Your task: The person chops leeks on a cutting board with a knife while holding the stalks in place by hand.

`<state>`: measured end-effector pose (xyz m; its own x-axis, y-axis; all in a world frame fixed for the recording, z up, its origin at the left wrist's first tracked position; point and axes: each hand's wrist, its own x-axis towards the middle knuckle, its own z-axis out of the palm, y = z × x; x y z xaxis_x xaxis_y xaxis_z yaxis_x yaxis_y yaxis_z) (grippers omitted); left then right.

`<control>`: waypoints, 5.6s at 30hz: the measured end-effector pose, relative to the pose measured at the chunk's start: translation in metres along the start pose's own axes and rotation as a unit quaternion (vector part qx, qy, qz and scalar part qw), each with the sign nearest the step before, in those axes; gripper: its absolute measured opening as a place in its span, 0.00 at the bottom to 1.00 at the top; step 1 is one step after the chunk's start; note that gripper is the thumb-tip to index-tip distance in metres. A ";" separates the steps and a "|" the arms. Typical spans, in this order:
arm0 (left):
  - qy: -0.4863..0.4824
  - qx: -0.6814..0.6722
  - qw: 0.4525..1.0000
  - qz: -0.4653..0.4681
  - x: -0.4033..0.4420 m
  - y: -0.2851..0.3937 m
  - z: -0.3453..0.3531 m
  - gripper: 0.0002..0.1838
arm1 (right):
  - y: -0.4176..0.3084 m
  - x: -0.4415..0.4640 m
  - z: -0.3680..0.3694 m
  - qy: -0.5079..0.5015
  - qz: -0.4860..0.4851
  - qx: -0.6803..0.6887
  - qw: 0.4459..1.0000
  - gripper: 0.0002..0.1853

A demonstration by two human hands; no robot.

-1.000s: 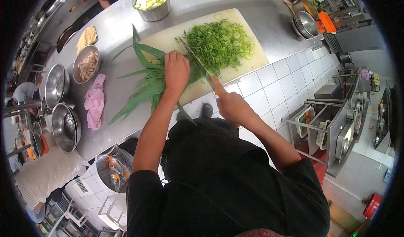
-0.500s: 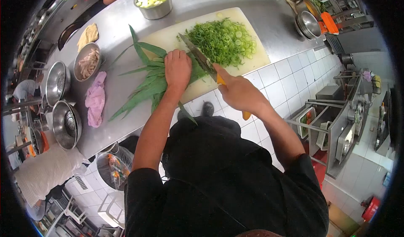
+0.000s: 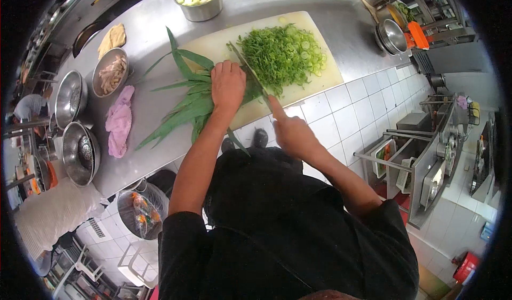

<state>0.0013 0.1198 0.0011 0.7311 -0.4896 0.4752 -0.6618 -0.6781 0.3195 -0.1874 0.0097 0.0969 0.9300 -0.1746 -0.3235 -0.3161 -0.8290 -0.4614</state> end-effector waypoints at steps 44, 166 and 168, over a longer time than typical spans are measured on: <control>-0.003 0.003 1.000 -0.002 -0.002 0.000 -0.001 0.09 | 0.004 0.053 0.015 0.009 -0.021 0.027 0.999 0.45; 0.031 0.003 1.000 0.001 -0.011 -0.008 -0.008 0.07 | -0.049 -0.014 -0.067 -0.124 0.049 0.014 0.991 0.40; 0.031 0.005 1.000 0.001 -0.012 -0.008 -0.007 0.07 | -0.018 -0.004 -0.014 -0.050 0.004 0.010 0.999 0.41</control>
<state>-0.0036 0.1348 -0.0016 0.7176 -0.4565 0.5260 -0.6618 -0.6822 0.3108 -0.1825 0.0177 0.1177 0.9042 -0.1263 -0.4080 -0.3283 -0.8164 -0.4750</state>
